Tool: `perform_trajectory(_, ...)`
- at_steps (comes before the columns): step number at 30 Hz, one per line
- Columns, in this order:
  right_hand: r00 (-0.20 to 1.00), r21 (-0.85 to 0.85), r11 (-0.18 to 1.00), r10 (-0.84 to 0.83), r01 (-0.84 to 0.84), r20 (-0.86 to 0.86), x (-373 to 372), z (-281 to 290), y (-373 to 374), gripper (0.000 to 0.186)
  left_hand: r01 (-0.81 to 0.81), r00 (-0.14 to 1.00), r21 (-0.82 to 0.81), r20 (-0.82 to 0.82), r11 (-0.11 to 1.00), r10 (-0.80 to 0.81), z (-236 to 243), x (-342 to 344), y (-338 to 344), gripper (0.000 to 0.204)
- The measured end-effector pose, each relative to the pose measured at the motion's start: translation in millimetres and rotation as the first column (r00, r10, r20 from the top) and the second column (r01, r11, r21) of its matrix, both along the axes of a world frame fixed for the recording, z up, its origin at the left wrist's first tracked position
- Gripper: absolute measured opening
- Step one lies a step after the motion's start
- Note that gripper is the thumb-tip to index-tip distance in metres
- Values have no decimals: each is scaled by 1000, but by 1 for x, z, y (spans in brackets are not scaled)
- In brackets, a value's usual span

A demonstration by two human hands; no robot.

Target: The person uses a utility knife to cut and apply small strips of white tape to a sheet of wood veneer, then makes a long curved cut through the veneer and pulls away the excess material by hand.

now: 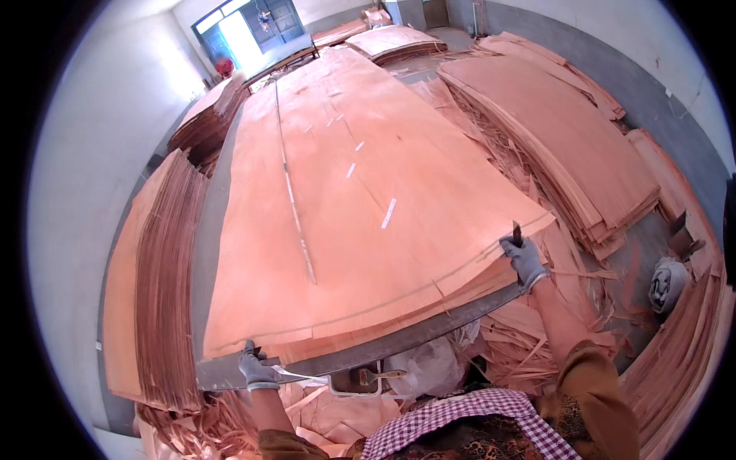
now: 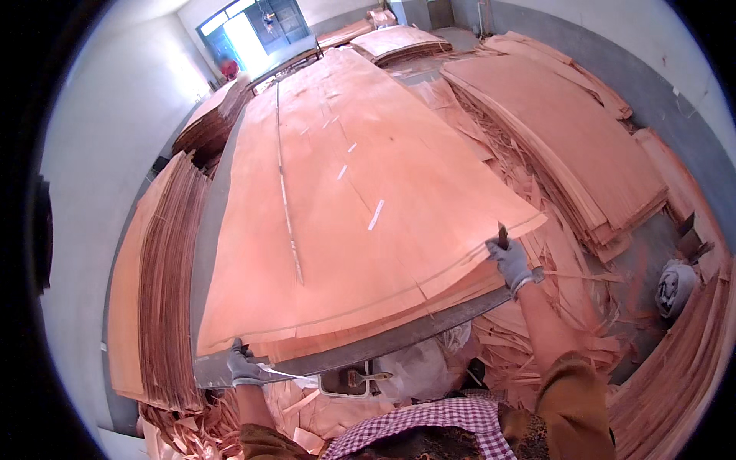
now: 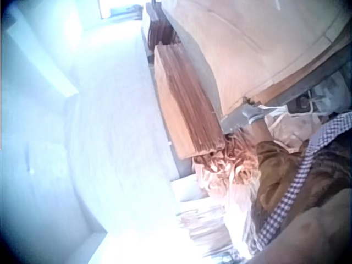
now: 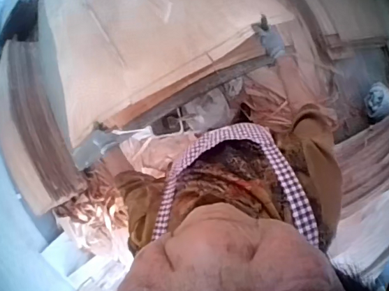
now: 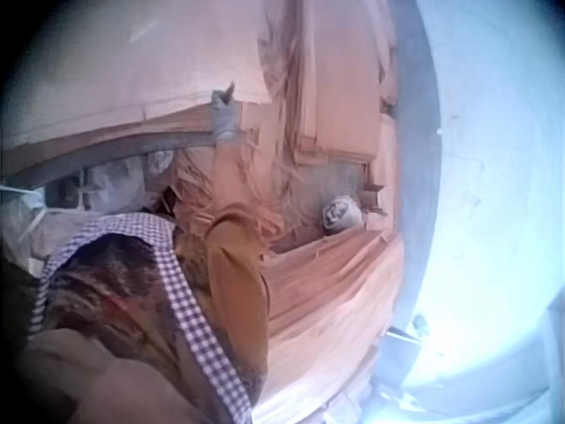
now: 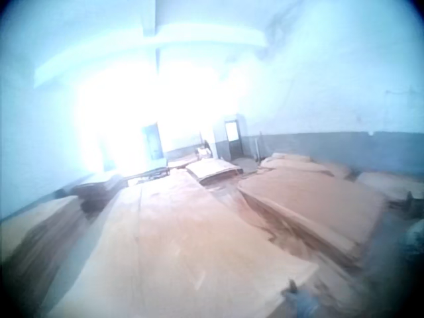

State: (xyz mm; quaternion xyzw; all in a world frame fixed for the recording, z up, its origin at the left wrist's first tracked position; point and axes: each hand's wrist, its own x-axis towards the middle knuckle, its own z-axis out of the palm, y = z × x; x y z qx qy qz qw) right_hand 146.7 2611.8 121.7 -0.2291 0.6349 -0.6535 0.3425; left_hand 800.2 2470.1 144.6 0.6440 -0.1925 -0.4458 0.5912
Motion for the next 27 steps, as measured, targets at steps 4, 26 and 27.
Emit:
perform_trajectory(4,926,-44,997,41,-61,-375,-8,66,-26,12,27,999,24,-40,999,-26,-12,7,-2,15)
perform_trajectory(26,994,19,998,-65,67,-83,64,-72,61,14,-177,980,139,-68,974,188,-120,85,46,15)
perform_trajectory(27,977,36,995,-88,96,-193,63,-71,60,11,-137,985,96,-89,986,146,-121,88,46,17)
